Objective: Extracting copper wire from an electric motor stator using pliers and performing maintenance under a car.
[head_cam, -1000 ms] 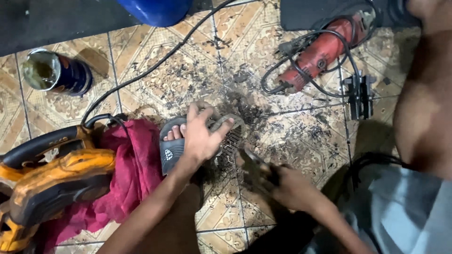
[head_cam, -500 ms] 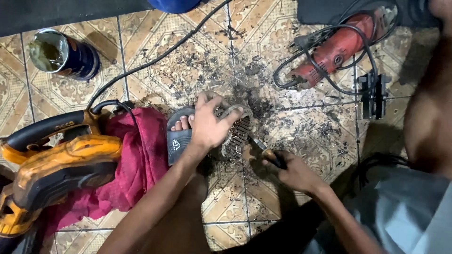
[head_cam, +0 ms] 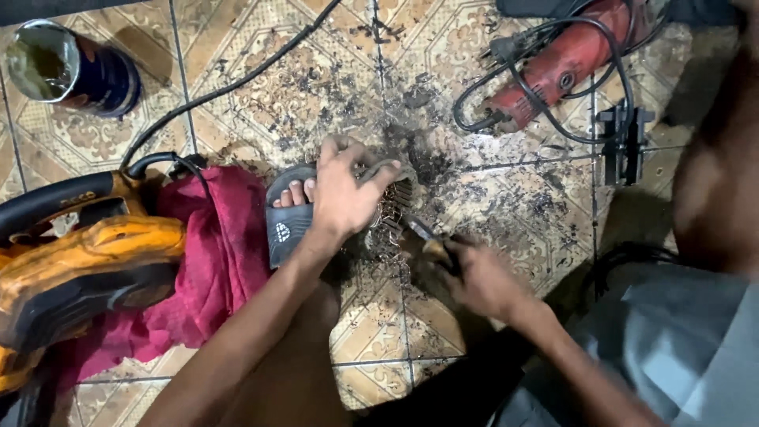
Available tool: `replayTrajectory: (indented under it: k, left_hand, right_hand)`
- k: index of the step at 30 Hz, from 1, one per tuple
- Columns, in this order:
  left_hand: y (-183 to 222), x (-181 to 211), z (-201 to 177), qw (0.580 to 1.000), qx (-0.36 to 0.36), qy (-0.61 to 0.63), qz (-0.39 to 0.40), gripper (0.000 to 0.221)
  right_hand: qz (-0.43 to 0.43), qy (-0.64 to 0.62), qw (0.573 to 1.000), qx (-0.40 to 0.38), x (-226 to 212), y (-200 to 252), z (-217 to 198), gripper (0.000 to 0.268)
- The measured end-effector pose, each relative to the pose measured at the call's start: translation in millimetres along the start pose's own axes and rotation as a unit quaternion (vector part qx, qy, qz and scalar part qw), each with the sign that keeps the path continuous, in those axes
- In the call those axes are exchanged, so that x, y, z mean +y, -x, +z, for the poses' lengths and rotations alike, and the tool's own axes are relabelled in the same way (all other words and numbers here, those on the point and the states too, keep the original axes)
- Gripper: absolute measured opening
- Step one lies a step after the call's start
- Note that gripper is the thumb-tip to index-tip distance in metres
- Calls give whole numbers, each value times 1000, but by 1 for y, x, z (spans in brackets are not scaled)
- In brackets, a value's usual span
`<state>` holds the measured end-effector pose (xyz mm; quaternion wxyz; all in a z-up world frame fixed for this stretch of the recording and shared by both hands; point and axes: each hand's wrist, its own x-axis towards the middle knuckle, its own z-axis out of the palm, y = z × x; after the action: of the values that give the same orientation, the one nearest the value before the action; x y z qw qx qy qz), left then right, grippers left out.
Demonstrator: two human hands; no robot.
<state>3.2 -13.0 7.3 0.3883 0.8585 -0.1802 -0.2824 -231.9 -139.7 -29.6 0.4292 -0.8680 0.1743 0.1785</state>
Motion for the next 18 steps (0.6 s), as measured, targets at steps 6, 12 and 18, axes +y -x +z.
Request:
replayTrajectory:
  k: [6,12,18]
  left_hand:
    - [1,8,-4,999,-33,10,6,41]
    - [5,18,-5,999,-38,-19,1,34]
    - [5,12,-6,1000,-20,6,9,40]
  right_hand:
    - [297,-511,804,-64,-15,-39,2,67]
    - [239,-551,798,-44,-20,-46,10,64]
    - [151,-234,952,-124,-28,-17,-33,42]
